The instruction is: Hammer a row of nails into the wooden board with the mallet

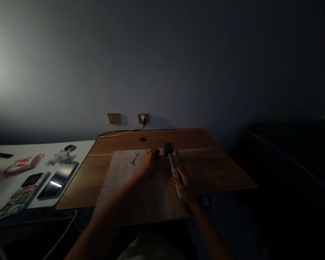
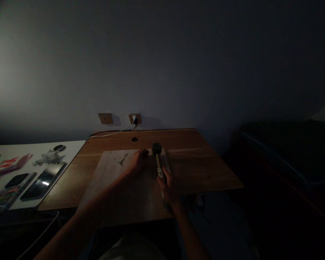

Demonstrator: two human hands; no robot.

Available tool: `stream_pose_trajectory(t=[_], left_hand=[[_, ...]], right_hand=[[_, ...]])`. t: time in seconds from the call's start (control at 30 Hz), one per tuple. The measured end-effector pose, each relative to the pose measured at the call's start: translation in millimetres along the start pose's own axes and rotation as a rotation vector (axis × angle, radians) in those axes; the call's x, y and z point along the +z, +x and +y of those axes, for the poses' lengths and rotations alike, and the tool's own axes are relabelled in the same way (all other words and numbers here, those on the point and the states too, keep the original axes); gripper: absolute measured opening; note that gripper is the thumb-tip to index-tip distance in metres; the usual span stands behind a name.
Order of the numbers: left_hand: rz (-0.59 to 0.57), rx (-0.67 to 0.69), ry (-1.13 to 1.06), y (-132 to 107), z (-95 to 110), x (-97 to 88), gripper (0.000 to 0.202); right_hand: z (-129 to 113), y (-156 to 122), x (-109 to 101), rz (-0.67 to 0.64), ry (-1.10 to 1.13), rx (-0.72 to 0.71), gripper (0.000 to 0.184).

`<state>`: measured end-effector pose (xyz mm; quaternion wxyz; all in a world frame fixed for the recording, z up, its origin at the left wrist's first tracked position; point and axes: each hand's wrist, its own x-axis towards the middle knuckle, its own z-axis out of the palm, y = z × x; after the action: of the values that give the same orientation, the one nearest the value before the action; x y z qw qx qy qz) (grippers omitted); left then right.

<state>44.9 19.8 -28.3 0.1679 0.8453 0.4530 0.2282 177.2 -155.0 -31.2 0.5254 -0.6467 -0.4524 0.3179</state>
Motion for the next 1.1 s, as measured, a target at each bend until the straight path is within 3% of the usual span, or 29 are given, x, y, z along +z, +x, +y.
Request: stream_pose_trajectory(t=[0.13, 0.5, 0.9, 1.1], left_hand=[[0.076, -0.004, -0.068, -6.3, 0.3, 4.5, 0.031], [0.034, -0.085, -0.066, -6.3, 0.6, -1.0, 0.038], [-0.009, -0.010, 0.137, -4.4, -6.1, 2.2, 0.051], [-0.007, -0.074, -0.006, -3.4, -5.8, 1.8, 0.043]], right_hand=[[-5.9, -2.0, -0.6, -0.008, 0.003, 0.014, 0.058], [-12.3, 1.2, 27.1, -0.066, 0.091, 0.057, 0.051], [-9.6, -0.4, 25.8, -0.098, 0.037, 0.007, 0.061], [-10.2, -0.6, 25.8, -0.085, 0.017, -0.002, 0.060]])
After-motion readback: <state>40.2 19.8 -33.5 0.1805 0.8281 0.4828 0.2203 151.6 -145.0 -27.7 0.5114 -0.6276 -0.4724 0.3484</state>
